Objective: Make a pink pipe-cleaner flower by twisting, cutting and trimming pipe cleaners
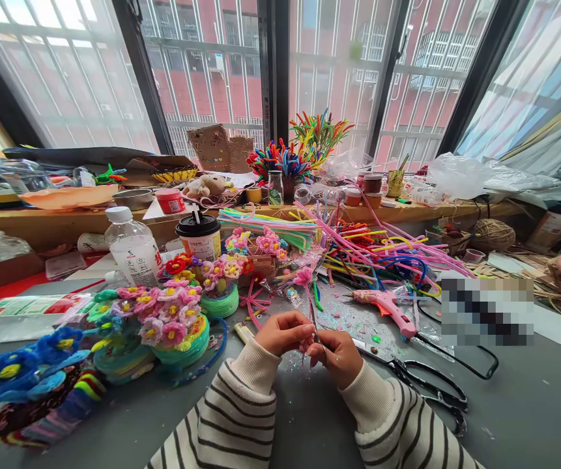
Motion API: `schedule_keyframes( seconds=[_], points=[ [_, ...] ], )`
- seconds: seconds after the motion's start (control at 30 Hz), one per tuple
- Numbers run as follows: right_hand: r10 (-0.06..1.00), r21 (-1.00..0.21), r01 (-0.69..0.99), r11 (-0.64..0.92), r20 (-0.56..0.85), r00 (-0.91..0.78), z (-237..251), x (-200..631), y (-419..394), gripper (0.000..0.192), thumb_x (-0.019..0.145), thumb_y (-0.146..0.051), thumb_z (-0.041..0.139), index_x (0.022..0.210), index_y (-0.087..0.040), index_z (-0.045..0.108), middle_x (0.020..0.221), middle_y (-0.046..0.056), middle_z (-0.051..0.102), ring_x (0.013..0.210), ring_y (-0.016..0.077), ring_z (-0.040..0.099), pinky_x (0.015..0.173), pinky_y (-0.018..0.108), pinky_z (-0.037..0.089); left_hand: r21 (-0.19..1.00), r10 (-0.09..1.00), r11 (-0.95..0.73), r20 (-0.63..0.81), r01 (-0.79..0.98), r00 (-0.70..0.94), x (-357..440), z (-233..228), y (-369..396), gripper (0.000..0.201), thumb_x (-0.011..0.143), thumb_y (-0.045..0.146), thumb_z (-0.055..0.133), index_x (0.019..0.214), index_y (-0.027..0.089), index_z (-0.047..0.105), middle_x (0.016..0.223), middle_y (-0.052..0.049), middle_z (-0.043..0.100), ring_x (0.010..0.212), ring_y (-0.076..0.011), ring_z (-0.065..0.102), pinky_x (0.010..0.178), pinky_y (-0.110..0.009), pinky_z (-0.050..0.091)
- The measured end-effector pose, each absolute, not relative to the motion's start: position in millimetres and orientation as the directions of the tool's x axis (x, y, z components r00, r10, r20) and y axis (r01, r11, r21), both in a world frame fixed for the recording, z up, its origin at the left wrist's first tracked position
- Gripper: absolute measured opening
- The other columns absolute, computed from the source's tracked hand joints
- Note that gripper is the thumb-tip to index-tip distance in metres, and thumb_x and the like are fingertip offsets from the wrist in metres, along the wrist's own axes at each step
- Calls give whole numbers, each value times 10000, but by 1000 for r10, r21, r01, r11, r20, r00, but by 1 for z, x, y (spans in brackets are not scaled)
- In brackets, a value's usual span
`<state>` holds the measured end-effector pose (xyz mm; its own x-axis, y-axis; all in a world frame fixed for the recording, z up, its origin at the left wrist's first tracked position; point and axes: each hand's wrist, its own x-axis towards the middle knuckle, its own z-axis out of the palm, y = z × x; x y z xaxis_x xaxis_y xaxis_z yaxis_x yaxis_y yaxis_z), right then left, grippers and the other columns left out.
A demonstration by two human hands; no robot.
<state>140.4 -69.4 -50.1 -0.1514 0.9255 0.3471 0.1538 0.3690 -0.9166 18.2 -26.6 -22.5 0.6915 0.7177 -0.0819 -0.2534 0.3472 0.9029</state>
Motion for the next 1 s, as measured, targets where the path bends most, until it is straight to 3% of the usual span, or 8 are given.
schedule_keyframes(
  seconds=[0.23,0.37,0.6,0.83,1.0],
  points=[
    [880,-897,86,434,402,-254,-44,142,-71,556,646,-620,286,486,-140,514,514,29,514,492,114,486,498,222,382,919,655,349,-100,-183,749,15,-19,-27,196,513,252,641,544,100,522,423,14,543,379,-62,481,402,-181,342],
    [887,-904,89,418,385,-255,-43,142,-72,519,642,-595,341,453,-143,514,532,27,531,452,102,480,506,229,391,921,650,355,-120,-160,751,12,-18,-26,187,519,242,639,545,99,522,440,15,548,394,-58,488,418,-178,348],
    [932,-916,185,357,336,-136,-47,141,-71,468,612,-565,427,433,-140,506,431,3,506,375,77,436,399,188,355,913,689,357,-115,-197,715,14,-20,-25,210,501,244,650,534,101,500,434,14,555,386,-52,481,415,-171,343],
    [881,-858,226,460,410,-237,-43,142,-73,583,651,-629,253,493,-136,522,504,26,518,477,105,475,472,209,371,916,689,340,-89,-213,719,13,-20,-25,195,512,238,645,551,103,510,461,8,565,407,-71,497,434,-196,361],
    [883,-844,281,457,393,-255,-43,142,-74,574,654,-626,255,502,-141,522,458,14,501,449,102,460,458,207,361,915,667,350,-90,-204,740,14,-18,-26,198,512,245,644,538,102,509,455,10,558,407,-67,493,425,-188,349]
  ],
)
